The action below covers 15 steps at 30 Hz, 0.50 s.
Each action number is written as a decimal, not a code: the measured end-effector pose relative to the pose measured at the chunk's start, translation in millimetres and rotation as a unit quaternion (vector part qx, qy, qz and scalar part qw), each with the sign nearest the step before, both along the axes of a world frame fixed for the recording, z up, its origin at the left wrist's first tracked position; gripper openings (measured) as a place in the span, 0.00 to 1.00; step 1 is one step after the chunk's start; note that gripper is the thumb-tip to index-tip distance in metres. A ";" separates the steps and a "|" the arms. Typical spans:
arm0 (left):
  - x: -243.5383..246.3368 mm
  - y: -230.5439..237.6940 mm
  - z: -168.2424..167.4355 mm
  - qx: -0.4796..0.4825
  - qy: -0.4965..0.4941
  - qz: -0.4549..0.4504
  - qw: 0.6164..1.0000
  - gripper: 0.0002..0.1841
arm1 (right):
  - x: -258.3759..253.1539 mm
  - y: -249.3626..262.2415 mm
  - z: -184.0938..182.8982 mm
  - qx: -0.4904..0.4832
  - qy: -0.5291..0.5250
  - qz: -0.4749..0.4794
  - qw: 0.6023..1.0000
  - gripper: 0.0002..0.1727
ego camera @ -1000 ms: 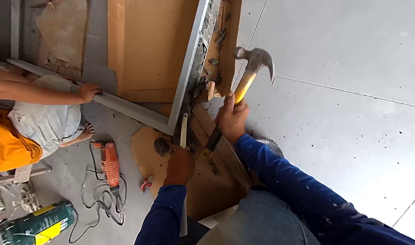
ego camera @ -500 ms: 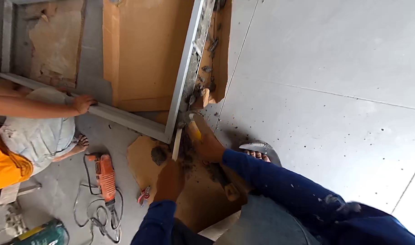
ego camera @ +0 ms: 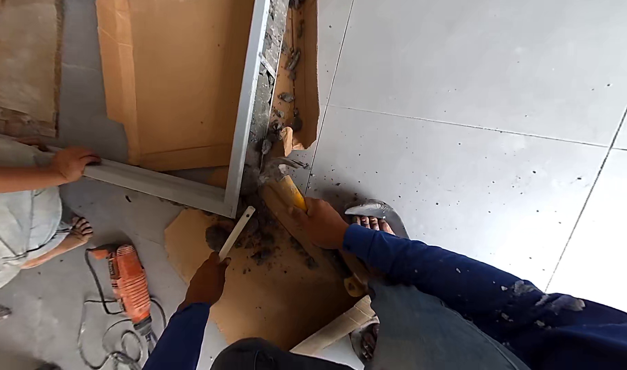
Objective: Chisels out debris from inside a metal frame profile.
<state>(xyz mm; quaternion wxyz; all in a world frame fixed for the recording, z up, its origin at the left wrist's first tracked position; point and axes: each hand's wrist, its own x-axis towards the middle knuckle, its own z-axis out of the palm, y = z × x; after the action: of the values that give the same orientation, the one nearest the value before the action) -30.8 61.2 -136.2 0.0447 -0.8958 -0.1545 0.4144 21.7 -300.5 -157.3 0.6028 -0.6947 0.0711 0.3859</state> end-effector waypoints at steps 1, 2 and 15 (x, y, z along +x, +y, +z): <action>-9.6 -7.3 15.1 -0.006 -0.030 -0.029 0.999 0.25 | -3.4 -0.1 -2.9 0.007 -0.008 -0.004 1.000 0.26; -19.1 -17.0 31.4 -0.006 -0.055 -0.065 0.996 0.25 | -6.5 -0.3 -6.0 0.014 -0.015 -0.014 1.000 0.26; 48.8 -105.3 129.6 -0.016 -0.038 -0.041 0.998 0.33 | -20.6 8.3 -27.0 0.141 0.036 -0.099 0.984 0.23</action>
<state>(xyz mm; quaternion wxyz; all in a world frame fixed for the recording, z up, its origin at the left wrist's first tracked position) 18.0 -44.1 -6.6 0.0412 -0.9172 -0.1125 0.3800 1.2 -292.1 -184.3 0.7272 -0.5776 0.1063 0.3553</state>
